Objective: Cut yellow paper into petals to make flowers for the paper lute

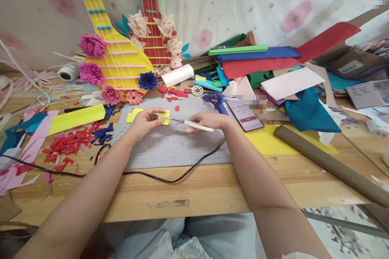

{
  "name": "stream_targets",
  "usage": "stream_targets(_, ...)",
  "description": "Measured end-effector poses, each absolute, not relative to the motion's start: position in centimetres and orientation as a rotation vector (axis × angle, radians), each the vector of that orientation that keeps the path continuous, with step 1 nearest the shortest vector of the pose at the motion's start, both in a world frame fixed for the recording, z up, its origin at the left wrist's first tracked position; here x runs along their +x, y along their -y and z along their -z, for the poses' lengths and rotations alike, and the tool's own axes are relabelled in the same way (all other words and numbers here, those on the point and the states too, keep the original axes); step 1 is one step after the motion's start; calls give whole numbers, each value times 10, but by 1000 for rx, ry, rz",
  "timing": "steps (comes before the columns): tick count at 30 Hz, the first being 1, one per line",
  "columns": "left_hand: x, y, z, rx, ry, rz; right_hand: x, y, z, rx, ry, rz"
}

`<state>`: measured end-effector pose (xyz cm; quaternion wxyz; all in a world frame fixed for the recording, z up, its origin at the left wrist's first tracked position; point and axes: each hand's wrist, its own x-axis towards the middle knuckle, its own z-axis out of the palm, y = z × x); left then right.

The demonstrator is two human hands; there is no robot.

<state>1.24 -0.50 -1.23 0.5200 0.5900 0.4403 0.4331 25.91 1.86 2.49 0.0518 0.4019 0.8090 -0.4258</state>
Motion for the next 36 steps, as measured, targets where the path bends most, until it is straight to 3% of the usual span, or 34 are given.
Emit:
stream_targets(28,13,6,11,1413,-1056,-1034,253,-18,-23,1314,-2467,1303)
stream_targets(36,5,1,13,1358,-1124,-1108,264,-14,-30,1237,-2419,1591)
